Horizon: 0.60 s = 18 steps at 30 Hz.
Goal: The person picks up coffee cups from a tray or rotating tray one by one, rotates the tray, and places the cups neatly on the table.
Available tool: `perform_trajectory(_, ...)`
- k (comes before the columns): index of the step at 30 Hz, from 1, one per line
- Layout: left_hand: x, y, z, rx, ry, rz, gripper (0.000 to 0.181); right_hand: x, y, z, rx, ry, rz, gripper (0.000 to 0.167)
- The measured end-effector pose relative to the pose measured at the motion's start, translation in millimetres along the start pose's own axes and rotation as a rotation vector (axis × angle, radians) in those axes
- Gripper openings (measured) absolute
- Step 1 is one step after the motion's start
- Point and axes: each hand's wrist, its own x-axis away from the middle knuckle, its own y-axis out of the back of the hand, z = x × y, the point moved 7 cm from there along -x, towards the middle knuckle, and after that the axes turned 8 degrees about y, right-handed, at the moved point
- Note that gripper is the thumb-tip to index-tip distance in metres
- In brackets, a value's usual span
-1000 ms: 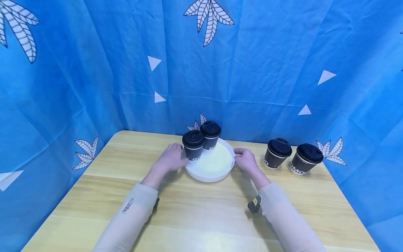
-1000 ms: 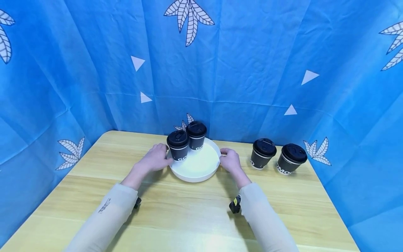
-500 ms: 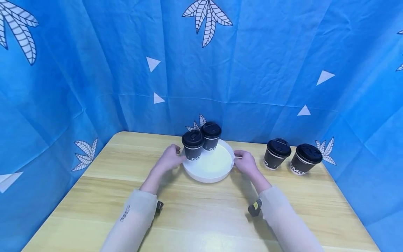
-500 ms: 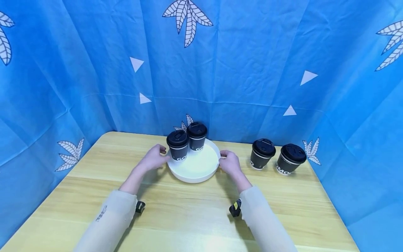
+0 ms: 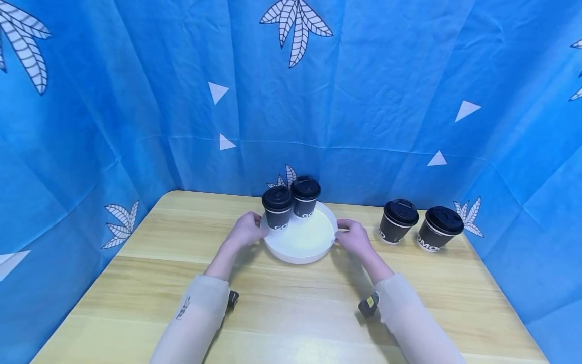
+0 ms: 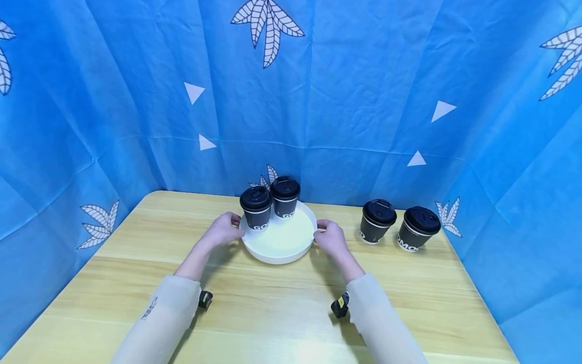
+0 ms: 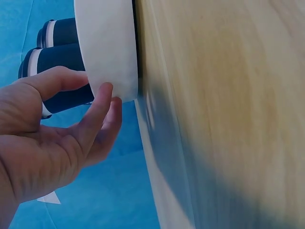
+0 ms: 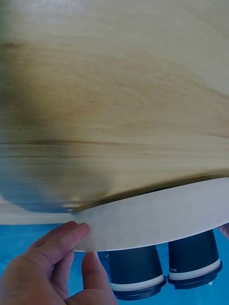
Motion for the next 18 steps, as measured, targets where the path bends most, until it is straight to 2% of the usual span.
perform_trajectory(11, -9.4, -0.1, -0.6, 0.01, 0.009, -0.002, 0.054, 6.9, 1, 2, 0.027, 0.024, 0.009, 0.055)
perform_trajectory(18, -11.3, 0.7, -4.5, -0.017, -0.015, -0.01, 0.053, 0.5, 8, 8, 0.07, 0.087, -0.039, 0.056)
